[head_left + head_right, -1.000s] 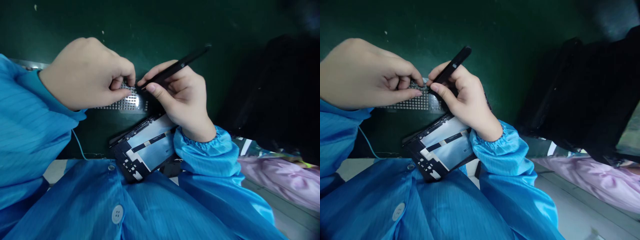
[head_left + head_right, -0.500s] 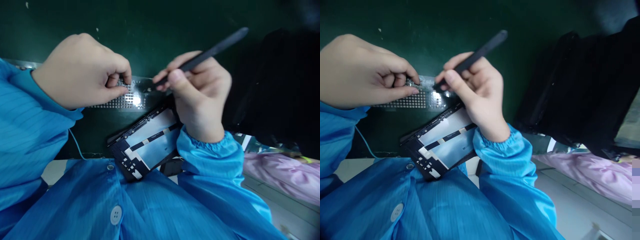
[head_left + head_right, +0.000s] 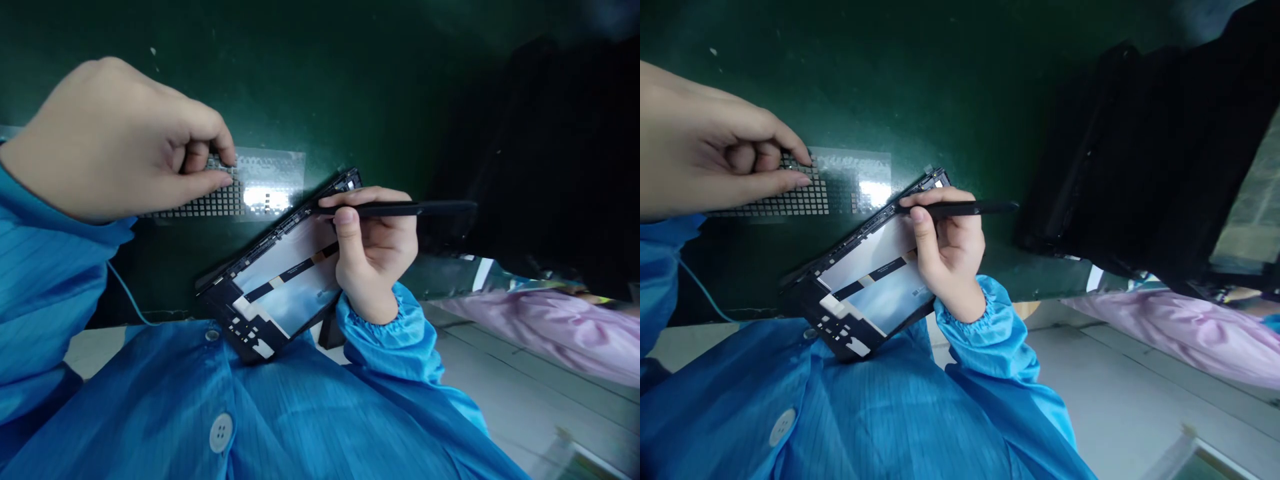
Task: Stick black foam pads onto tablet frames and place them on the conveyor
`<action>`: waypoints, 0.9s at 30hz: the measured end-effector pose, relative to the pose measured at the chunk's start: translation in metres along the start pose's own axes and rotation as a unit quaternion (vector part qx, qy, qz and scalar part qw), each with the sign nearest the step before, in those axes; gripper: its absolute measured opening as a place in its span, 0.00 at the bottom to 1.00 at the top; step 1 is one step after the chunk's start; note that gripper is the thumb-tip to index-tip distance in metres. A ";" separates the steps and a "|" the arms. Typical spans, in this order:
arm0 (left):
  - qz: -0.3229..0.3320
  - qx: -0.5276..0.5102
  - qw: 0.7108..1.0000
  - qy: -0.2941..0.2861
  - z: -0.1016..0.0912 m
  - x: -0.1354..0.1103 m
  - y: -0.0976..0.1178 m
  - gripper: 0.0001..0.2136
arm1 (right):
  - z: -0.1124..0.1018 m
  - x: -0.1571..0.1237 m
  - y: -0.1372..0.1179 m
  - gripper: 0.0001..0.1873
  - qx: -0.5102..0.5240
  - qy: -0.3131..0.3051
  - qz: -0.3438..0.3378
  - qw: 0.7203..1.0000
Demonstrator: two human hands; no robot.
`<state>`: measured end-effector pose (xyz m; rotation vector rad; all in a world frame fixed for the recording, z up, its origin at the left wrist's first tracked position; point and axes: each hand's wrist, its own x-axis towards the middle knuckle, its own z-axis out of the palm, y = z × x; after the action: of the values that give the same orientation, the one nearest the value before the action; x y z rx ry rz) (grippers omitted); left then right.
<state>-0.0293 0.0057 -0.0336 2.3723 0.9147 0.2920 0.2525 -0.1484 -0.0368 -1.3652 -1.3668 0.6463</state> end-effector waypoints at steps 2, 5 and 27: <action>-0.003 -0.001 1.000 0.002 0.000 0.000 -0.003 0.29 | -0.002 0.000 -0.001 0.06 -0.033 -0.009 -0.025 0.999; -0.006 -0.005 1.000 0.002 0.000 0.000 0.000 0.30 | -0.008 0.000 -0.009 0.09 -0.124 -0.056 -0.089 0.987; -0.109 0.099 0.986 -0.083 -0.015 0.011 0.040 0.28 | 0.031 0.090 -0.008 0.09 -0.029 -0.325 -0.007 0.945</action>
<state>-0.0055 -0.0046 0.0024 2.4021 1.1545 -0.0862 0.2396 -0.0569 -0.0125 -1.2303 -1.9218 1.1198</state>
